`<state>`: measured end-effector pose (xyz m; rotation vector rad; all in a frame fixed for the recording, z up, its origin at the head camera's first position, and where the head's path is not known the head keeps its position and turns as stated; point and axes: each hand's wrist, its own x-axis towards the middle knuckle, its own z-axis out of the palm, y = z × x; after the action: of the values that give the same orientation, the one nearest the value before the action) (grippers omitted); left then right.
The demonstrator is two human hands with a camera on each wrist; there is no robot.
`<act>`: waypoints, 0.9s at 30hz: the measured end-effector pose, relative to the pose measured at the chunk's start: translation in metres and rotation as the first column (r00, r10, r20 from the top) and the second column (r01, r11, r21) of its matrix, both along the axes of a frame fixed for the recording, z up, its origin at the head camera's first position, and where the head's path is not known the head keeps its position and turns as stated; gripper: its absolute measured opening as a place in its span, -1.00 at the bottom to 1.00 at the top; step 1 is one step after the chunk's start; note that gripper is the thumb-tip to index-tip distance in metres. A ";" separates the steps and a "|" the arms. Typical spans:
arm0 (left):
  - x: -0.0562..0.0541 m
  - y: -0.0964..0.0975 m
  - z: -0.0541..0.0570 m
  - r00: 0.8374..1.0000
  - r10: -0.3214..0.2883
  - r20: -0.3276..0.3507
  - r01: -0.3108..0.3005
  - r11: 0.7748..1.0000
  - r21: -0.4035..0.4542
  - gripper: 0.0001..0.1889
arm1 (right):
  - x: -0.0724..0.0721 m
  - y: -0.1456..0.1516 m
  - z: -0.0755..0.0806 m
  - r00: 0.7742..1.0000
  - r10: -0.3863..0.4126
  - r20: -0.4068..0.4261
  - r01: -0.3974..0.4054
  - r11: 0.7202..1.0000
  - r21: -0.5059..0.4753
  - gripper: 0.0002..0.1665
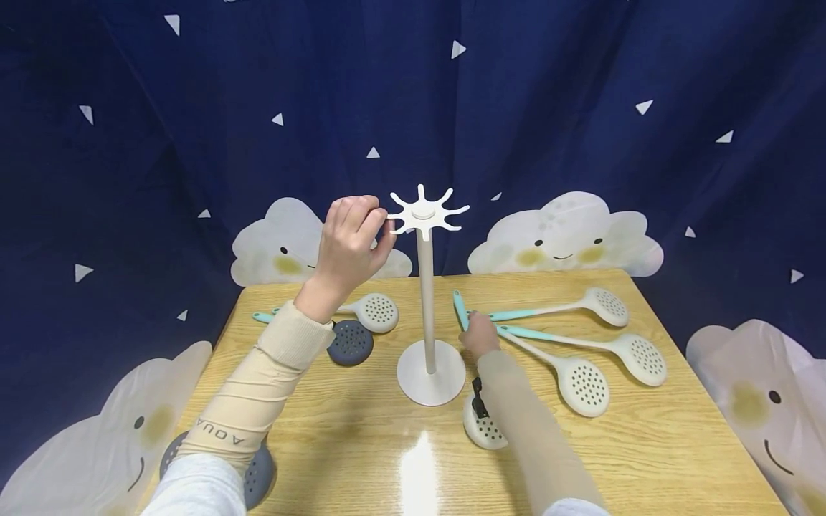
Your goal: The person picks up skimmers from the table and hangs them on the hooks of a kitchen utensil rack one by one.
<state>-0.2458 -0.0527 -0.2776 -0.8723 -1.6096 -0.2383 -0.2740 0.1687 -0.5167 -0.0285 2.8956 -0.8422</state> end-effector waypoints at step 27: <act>0.002 0.000 0.001 1.000 -0.007 0.007 0.007 1.000 0.004 -0.95 | 0.020 0.015 0.104 0.930 -0.149 -0.337 0.009 0.924 -0.382 -0.50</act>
<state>-0.2442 -0.0530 -0.2764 -0.8748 -1.6125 -0.2500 -0.2542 0.1833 -0.4123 -0.1123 3.0230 -1.5479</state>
